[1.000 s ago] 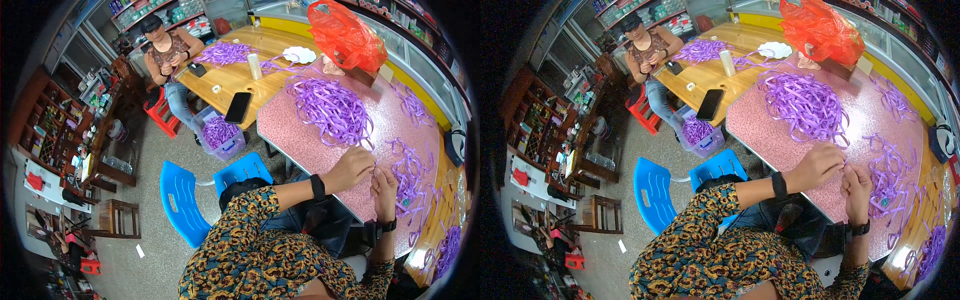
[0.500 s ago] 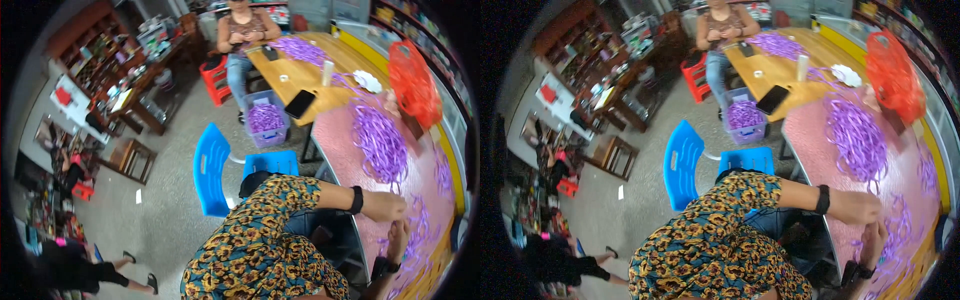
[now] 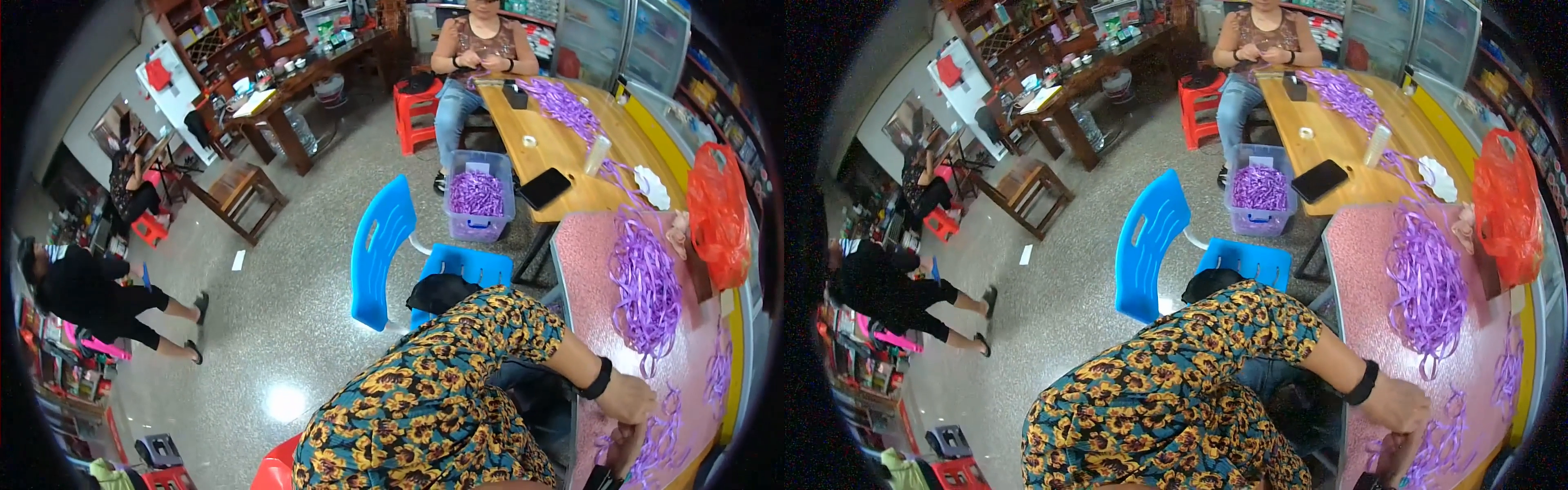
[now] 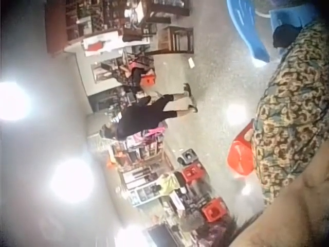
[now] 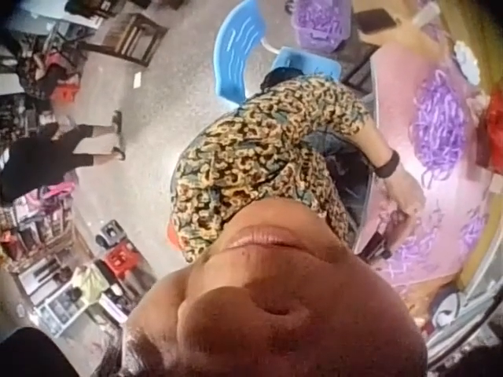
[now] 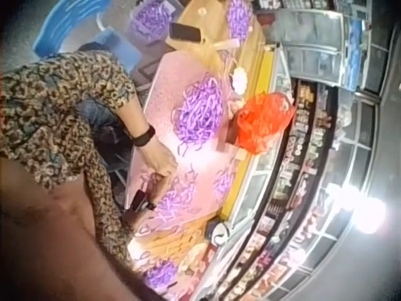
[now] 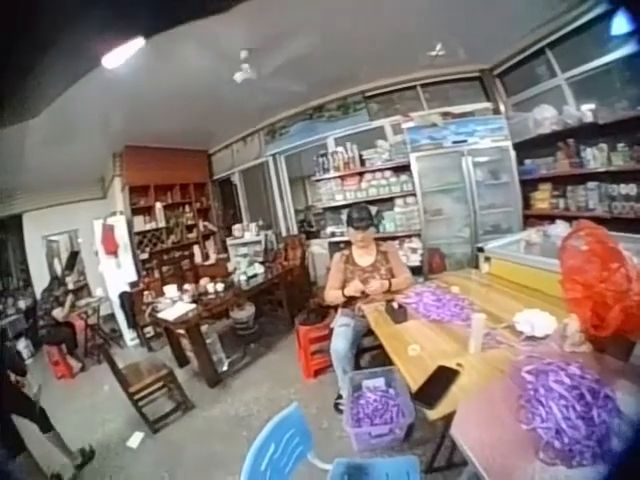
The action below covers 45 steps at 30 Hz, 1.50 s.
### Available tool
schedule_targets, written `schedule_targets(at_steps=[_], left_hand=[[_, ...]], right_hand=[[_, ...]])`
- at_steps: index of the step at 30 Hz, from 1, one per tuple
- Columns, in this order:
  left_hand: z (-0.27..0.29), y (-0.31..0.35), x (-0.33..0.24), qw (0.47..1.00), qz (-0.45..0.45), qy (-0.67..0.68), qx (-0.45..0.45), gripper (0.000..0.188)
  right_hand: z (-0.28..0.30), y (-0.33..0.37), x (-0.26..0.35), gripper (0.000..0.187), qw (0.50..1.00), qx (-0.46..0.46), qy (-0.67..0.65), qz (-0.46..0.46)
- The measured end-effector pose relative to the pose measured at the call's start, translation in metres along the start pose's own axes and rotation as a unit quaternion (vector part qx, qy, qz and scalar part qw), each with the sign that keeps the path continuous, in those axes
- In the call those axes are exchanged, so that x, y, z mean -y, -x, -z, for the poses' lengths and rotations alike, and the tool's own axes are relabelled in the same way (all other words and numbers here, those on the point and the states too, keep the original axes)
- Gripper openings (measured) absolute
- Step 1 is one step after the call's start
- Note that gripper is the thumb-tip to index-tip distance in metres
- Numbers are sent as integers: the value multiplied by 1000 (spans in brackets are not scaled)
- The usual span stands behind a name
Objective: The person picks up a purple ribbon and ties it into a small knot by hand, repeating this process with several more ribbons.
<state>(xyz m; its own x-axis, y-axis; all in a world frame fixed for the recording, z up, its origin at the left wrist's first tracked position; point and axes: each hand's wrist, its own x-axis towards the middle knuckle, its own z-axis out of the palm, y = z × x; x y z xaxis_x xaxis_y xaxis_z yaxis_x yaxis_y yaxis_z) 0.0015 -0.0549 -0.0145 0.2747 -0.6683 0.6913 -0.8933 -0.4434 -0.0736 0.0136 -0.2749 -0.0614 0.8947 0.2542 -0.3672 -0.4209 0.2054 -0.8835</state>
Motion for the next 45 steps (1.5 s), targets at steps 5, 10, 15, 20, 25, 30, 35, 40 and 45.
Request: schedule_targets(at_steps=[5, 10, 15, 20, 25, 30, 35, 40, 45], left_hand=[[11, -11, 5, 992, 14, 113, -57, 6], [21, -13, 16, 962, 100, 221, -129, 13], [23, -23, 20, 936, 149, 244, -207, 7], [22, -35, 8, 917, 186, 302, -181, 8], [20, -29, 2, 913, 205, 313, -162, 9], [24, -29, -5, 903, 217, 338, -155, 9], [24, -28, -6, 887, 244, 367, -138, 10], [19, -31, -7, 886, 243, 371, -139, 10], [20, -31, -6, 885, 240, 371, -146, 10]], right_hand=[[7, 25, -6, 37, 996, 2, -79, 29], [-33, 34, 1, 37, 988, 7, -51, 145], [-88, 34, 40, 22, 970, 64, -167, 164], [-84, 55, 49, 17, 970, 22, -175, 170], [-87, 61, 46, 14, 968, 1, -176, 181], [-89, 62, 44, 13, 965, -18, -162, 206], [-94, 60, 49, 13, 968, -70, -108, 213], [-93, 59, 53, 15, 960, -95, -101, 244], [-94, 56, 53, 17, 951, -88, -100, 280]])
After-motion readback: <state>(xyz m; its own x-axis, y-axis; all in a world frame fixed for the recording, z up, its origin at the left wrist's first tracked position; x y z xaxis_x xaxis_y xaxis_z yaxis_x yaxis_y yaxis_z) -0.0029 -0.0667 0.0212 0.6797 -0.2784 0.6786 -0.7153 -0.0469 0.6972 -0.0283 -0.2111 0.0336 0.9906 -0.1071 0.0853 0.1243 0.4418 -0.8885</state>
